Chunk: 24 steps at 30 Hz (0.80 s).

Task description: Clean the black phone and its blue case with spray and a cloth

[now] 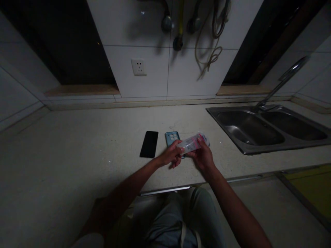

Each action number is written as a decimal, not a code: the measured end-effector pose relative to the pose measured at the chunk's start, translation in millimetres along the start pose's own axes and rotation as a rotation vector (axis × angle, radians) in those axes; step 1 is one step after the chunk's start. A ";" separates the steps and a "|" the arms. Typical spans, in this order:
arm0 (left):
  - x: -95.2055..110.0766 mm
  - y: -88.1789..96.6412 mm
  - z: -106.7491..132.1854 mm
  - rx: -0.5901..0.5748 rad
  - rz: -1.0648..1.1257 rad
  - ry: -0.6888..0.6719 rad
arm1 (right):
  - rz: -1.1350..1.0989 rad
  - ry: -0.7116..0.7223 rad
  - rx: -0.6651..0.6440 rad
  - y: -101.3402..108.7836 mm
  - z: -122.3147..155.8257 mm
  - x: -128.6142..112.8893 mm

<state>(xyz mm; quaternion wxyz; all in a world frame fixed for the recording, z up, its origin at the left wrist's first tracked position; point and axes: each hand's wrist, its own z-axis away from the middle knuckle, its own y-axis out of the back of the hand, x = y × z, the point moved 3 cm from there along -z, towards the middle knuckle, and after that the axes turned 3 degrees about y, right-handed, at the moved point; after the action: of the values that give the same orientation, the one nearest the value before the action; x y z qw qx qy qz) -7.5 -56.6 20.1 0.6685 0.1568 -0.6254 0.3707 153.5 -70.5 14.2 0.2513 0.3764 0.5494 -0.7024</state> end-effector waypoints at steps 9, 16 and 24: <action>0.4 -1.2 -4.6 -0.036 0.126 -0.042 | -0.145 -0.093 0.023 3.2 -8.2 4.6; 17.5 -22.8 -0.9 -0.126 0.167 -0.121 | -0.318 -0.117 0.011 -2.4 -12.9 0.8; 10.9 1.9 -4.1 0.173 -0.015 -0.130 | -0.293 0.047 0.014 1.3 -12.8 -2.7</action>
<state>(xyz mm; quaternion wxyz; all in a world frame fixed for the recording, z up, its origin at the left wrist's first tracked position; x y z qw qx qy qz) -6.5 -49.3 29.3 0.6133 0.2424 -0.6317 0.4075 159.3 -58.7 14.2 0.1306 0.3102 0.5992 -0.7264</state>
